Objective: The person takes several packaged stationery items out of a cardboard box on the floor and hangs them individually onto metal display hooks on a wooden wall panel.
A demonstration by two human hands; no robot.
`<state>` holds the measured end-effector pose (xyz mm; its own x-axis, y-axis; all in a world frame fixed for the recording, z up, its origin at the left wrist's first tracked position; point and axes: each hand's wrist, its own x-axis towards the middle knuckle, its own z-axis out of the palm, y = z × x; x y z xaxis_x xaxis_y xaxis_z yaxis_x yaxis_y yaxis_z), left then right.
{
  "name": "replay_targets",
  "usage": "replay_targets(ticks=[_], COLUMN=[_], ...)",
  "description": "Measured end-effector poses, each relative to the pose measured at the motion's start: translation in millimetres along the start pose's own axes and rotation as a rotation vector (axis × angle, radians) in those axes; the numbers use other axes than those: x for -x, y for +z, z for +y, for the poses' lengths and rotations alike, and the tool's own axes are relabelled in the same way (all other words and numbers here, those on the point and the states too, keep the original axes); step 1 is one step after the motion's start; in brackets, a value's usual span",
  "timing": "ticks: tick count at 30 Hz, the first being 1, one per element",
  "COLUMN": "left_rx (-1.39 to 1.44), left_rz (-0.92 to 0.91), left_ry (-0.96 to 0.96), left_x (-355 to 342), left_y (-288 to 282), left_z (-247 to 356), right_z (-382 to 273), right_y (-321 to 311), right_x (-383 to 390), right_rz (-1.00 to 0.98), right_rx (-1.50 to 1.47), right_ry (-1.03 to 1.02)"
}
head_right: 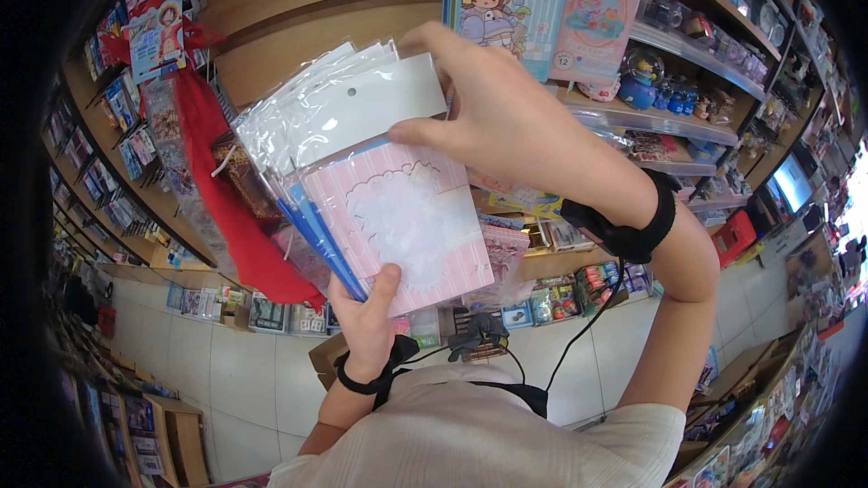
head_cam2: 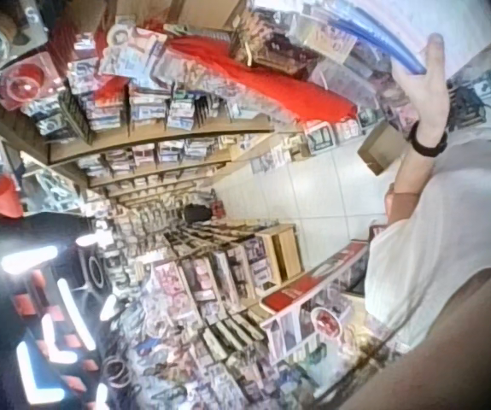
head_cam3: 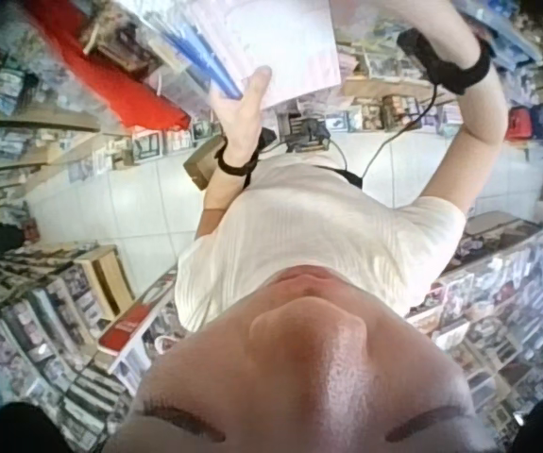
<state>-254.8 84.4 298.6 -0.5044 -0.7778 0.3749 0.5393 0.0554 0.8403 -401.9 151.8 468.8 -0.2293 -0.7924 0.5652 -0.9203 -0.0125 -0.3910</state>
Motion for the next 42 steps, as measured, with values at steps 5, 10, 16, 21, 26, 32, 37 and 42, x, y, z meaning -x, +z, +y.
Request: replay_targets(ticks=[5, 10, 16, 21, 26, 32, 37, 42], left_rx=[0.08, 0.024, 0.095, 0.087, -0.045, -0.055, -0.049, -0.059], left_rz=[0.083, 0.119, 0.077, 0.167, 0.199, 0.038, -0.152, -0.166], left_ry=[-0.029, 0.035, 0.008, 0.013, 0.141, 0.082, 0.179, -0.016], left_x=[1.1, -4.4, -4.4, -8.3, -8.8, 2.1, 13.2, 12.9], left_y=[-9.1, -8.1, -18.0, -16.1, -0.6, 1.7, 11.8, 15.8], left_z=[-9.0, -4.2, -9.1, -12.6, -12.3, -15.5, -13.9, -4.6], right_z=[14.1, 16.2, 20.9, 17.3, 3.3, -19.6, -13.1, -6.4], right_y=[-0.9, -11.7, -49.6, -64.8, -58.0, -2.7, 26.5, 32.2], right_x=[-0.7, 1.3, 4.7, 14.6, 32.0, 22.1, 13.7, 9.6], right_rz=[0.099, 0.178, 0.39, 0.602, 0.713, 0.464, 0.436, 0.336], right_rx=[-0.065, -0.023, -0.011, 0.04, 0.31, 0.092, 0.094, -0.117], right_ry=[-0.013, -0.071, -0.092, -0.166, -0.339, -0.571, -0.584, -0.468])
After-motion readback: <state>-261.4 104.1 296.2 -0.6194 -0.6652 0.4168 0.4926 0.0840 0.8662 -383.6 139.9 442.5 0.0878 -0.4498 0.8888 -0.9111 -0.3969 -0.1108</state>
